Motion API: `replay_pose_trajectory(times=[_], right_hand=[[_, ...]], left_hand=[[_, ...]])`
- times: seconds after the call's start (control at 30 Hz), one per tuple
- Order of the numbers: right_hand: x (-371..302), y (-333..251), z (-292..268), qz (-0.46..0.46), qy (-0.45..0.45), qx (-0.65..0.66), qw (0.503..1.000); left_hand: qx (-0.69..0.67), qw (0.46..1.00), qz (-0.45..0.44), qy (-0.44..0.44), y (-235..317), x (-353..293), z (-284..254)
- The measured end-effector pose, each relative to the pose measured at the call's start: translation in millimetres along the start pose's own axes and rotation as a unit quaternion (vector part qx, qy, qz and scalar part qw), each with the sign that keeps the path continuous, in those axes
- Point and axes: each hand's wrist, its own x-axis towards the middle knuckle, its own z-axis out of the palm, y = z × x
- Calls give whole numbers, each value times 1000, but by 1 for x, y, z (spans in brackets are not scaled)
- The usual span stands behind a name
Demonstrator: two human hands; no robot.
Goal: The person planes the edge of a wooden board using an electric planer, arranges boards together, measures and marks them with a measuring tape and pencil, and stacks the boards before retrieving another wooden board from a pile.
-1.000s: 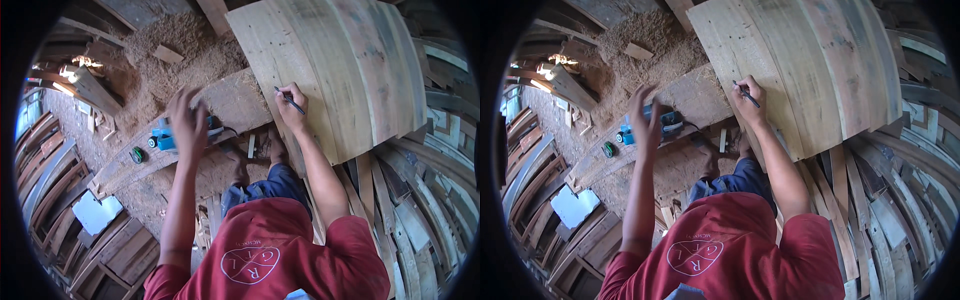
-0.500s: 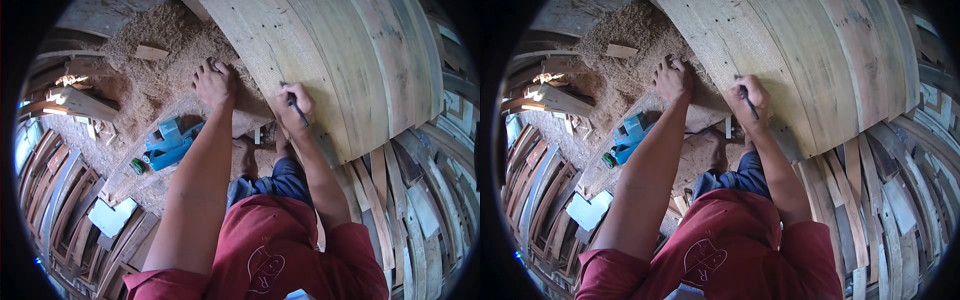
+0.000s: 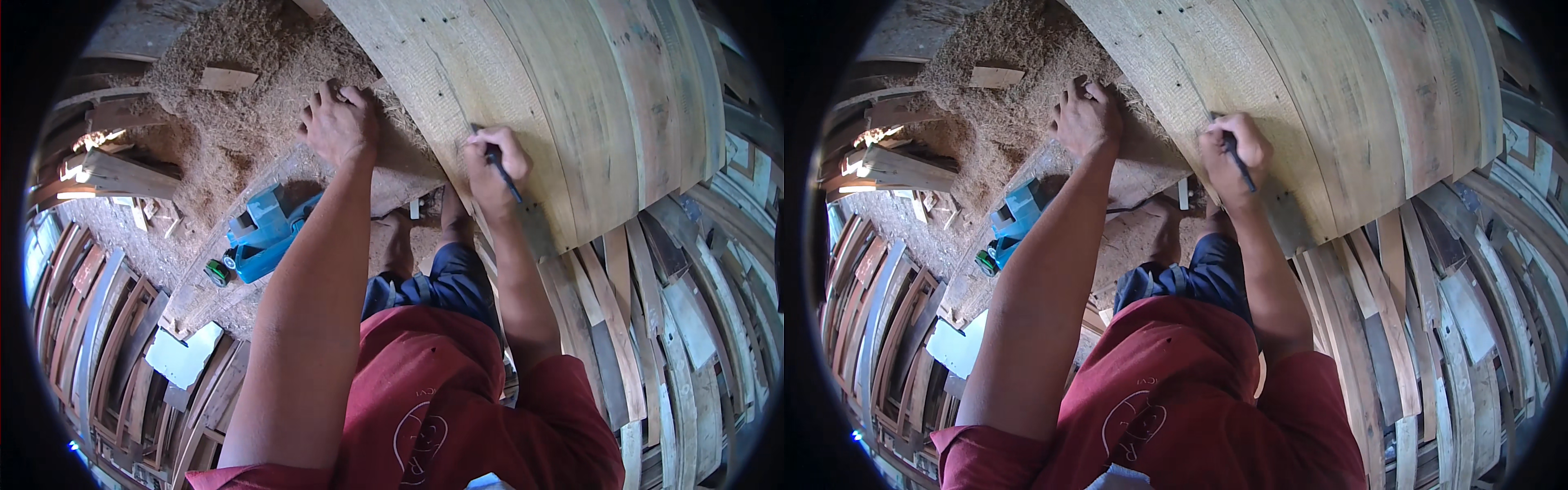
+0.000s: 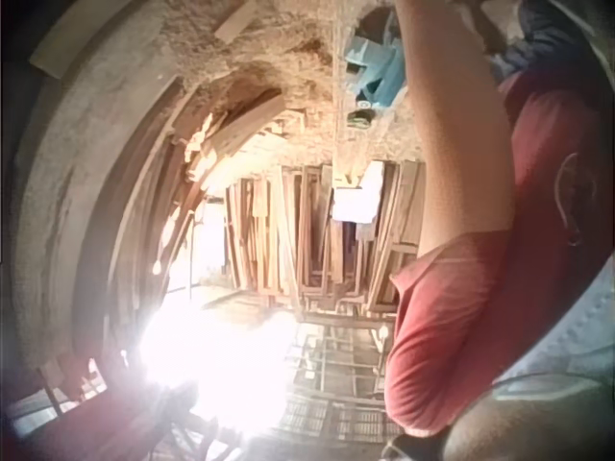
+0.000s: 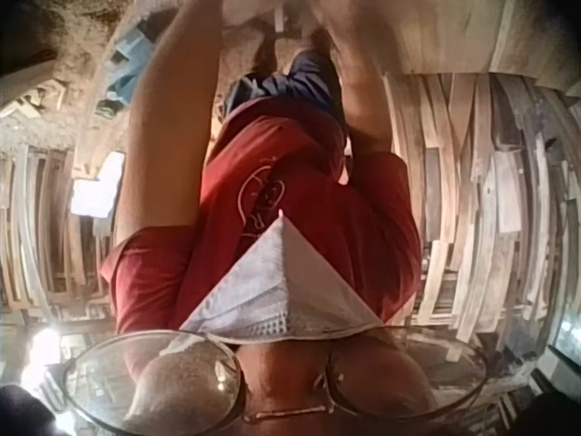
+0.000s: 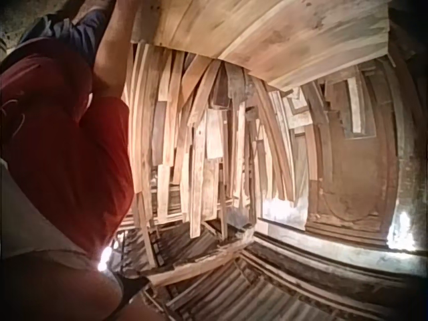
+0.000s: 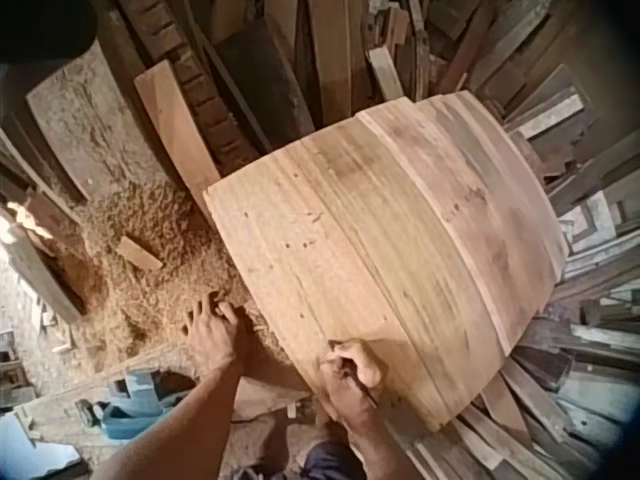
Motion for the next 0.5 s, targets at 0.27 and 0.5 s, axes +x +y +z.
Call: replay_pose_trajectory(times=[0.27,0.5], right_hand=[[-10,-6,7,-12,-20,24,999],[7,3,2,-21,-68,27,997]], left_hand=[[2,1000,5,-5,2,-1,-3],[20,1000,-1,-6,3,-1,-2]])
